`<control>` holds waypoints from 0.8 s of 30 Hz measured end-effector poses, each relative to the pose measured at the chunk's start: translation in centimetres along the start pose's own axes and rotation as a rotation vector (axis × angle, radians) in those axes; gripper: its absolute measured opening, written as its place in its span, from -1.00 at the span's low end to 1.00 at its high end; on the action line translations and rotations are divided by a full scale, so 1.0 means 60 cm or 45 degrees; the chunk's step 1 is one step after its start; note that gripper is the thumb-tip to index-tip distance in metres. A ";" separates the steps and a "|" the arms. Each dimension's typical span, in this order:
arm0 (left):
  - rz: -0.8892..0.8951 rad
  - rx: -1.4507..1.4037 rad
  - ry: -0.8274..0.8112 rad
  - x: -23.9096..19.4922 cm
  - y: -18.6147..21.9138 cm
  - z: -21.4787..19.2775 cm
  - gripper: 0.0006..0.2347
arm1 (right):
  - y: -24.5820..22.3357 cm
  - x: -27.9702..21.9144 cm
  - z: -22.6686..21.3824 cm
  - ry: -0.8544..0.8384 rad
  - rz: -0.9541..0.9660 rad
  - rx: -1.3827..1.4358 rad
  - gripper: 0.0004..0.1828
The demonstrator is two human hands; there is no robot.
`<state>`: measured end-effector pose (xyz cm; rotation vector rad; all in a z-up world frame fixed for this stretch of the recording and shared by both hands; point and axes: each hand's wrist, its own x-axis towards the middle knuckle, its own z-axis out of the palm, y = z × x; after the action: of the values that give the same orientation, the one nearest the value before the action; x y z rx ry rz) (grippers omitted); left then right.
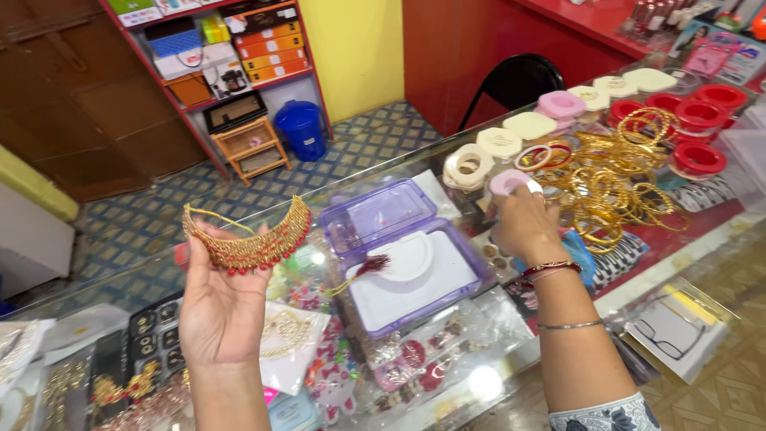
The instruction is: The person wipes a gold-colored necklace with a blue cloth, places it in a purple plastic case, and then wipes the inside of a clear plastic box. The person then wipes a white jewelry card with the blue cloth.
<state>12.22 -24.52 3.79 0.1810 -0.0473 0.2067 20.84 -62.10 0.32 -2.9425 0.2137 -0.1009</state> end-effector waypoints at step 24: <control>0.024 0.450 -0.440 -0.083 -0.032 0.072 -0.55 | -0.335 -0.223 -0.109 0.702 -1.588 0.951 -0.47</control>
<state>7.63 -28.15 7.38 0.5678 -0.3573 0.1999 9.82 -41.78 9.85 -1.8195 -1.2728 -0.8970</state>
